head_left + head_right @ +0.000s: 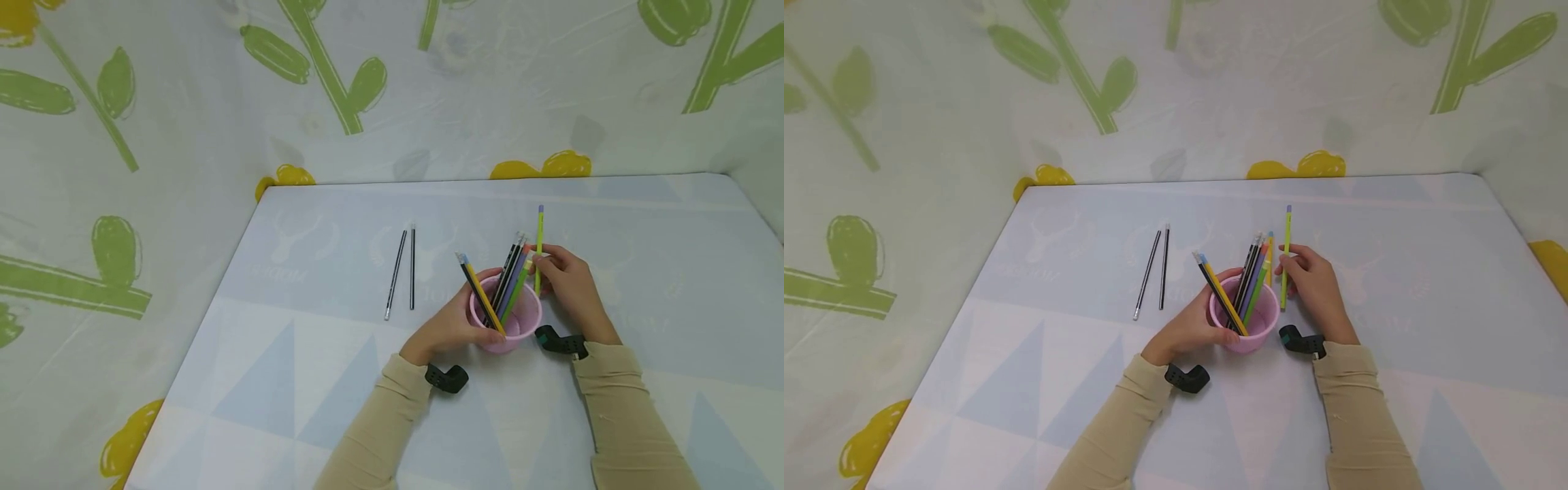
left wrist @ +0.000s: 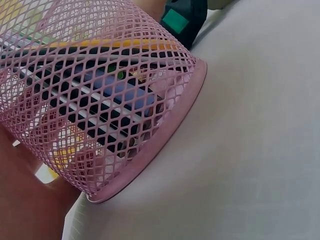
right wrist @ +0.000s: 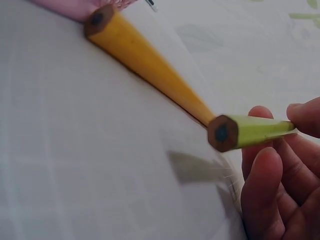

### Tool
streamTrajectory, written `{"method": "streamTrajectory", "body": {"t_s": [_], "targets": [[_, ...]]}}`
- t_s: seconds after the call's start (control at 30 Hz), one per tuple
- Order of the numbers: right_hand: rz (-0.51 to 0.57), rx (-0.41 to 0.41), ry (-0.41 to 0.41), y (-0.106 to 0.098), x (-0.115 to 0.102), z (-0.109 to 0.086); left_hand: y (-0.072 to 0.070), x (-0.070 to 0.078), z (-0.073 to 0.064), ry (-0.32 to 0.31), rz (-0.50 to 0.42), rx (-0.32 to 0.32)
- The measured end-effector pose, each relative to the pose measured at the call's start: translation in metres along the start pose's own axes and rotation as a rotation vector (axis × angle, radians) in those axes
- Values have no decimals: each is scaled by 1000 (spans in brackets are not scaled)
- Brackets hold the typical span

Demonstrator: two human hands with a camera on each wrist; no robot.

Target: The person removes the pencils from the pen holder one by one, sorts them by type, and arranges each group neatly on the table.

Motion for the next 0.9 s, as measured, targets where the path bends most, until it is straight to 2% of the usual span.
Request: {"method": "streamTrajectory", "body": {"t_s": [0.2,0.57,0.8,0.9], "targets": [[55,-12,-23,0,-2,1,-7,0,-1,8,28,35],[44,9,-21,-2,-1,-2,-24,1,-6,25,7,148],[67,72,-35,-7,-6,-3,-32,24,-15,0,3,241],[97,99,-49,-9,-10,-5,-36,26,-17,11,5,280]]}}
Point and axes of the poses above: each hand's wrist, its own z-axis towards the middle knuckle, its own y-axis out of the palm, x = y × z, the point moved 9 cm from there along z, towards the middle knuckle, and after that the axes turned 7 degrees about -x, right-handed, at the moved point
